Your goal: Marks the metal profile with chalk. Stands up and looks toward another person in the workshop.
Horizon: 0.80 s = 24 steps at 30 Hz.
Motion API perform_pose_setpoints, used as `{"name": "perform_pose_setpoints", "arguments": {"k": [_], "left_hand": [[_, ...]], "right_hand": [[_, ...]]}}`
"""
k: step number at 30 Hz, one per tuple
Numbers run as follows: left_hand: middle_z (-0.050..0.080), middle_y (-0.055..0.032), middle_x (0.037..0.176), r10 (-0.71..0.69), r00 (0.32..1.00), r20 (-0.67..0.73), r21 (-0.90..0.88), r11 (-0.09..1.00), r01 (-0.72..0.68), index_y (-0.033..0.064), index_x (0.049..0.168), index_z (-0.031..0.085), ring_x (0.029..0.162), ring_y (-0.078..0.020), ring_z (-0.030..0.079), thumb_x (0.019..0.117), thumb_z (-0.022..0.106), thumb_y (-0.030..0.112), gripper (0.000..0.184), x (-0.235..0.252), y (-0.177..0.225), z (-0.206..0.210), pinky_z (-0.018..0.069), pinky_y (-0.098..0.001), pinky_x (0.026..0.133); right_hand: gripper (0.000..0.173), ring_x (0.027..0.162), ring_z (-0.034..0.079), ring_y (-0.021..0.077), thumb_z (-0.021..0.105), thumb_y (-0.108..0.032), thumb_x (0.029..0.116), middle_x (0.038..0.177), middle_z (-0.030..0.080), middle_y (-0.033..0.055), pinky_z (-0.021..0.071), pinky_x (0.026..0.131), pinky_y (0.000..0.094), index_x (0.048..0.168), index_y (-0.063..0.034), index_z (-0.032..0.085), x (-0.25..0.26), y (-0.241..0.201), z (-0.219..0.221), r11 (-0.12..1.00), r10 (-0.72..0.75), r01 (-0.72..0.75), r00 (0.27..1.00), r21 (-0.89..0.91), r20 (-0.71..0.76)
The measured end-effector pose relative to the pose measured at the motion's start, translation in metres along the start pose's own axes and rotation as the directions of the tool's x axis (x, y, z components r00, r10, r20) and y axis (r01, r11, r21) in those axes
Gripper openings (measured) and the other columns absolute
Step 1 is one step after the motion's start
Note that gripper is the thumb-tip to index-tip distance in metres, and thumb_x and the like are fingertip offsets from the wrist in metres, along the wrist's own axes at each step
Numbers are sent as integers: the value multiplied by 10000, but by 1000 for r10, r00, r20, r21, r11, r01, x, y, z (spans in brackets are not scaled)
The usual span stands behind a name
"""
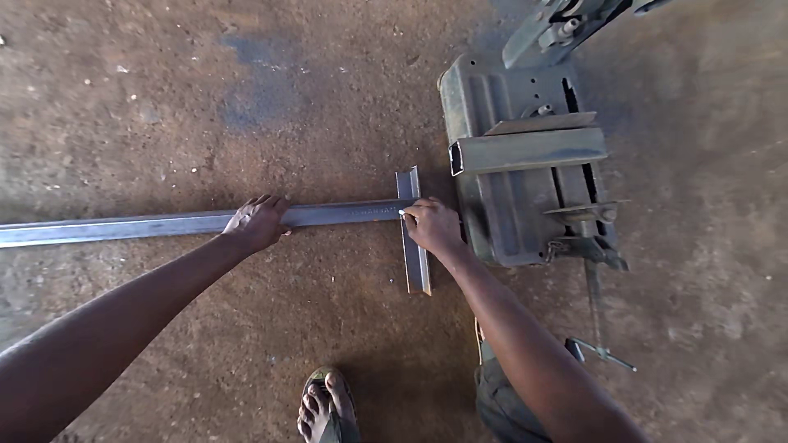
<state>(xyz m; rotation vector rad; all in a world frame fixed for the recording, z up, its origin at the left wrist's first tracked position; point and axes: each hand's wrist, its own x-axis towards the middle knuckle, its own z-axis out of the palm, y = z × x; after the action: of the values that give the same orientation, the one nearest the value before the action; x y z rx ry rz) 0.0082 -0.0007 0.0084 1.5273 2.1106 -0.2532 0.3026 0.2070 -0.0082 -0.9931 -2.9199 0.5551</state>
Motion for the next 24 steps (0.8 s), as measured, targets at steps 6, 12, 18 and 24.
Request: {"name": "perform_pose_setpoints", "arguments": {"k": [6,12,18,24], "left_hand": [[633,-236,1331,12,1000,-17,11,1000,-12,-44,1323,603,1284,-410,595,935,788,245,517,0,-2,2,462,-538,1097],[628,-237,1340,4,1000,7,18,1000,-4,-45,1336,597,1290,-411,590,946,776,257,525,0,-1,1,459,-539,1098],[626,-234,1346,-7,1000,16,17,1000,7,-39,1359,585,1302,-406,583,949,772,243,532,0,1,-2,448,-535,1110],[624,-230,1355,3,1000,-20,0,1000,-3,-35,1356,586,1310,-408,577,945,777,244,532,-1,-1,2,443,-543,1115]], "right_hand": [[191,1042,707,342,635,-164,976,1026,760,109,567,802,543,984,-92,812,0,0,-3,1000,15,-14,998,-12,62],[211,1080,696,323,615,-188,995,1076,755,95,562,816,545,1032,-112,809,-2,-3,-8,998,54,-50,984,-28,172],[205,1100,691,317,634,-232,1001,1110,757,86,552,867,565,1060,-145,811,-10,-3,-22,990,109,-128,961,57,253],[162,823,728,240,742,-216,945,938,773,110,572,780,514,1015,-85,807,-20,12,-32,869,261,-215,964,446,-44]]}}
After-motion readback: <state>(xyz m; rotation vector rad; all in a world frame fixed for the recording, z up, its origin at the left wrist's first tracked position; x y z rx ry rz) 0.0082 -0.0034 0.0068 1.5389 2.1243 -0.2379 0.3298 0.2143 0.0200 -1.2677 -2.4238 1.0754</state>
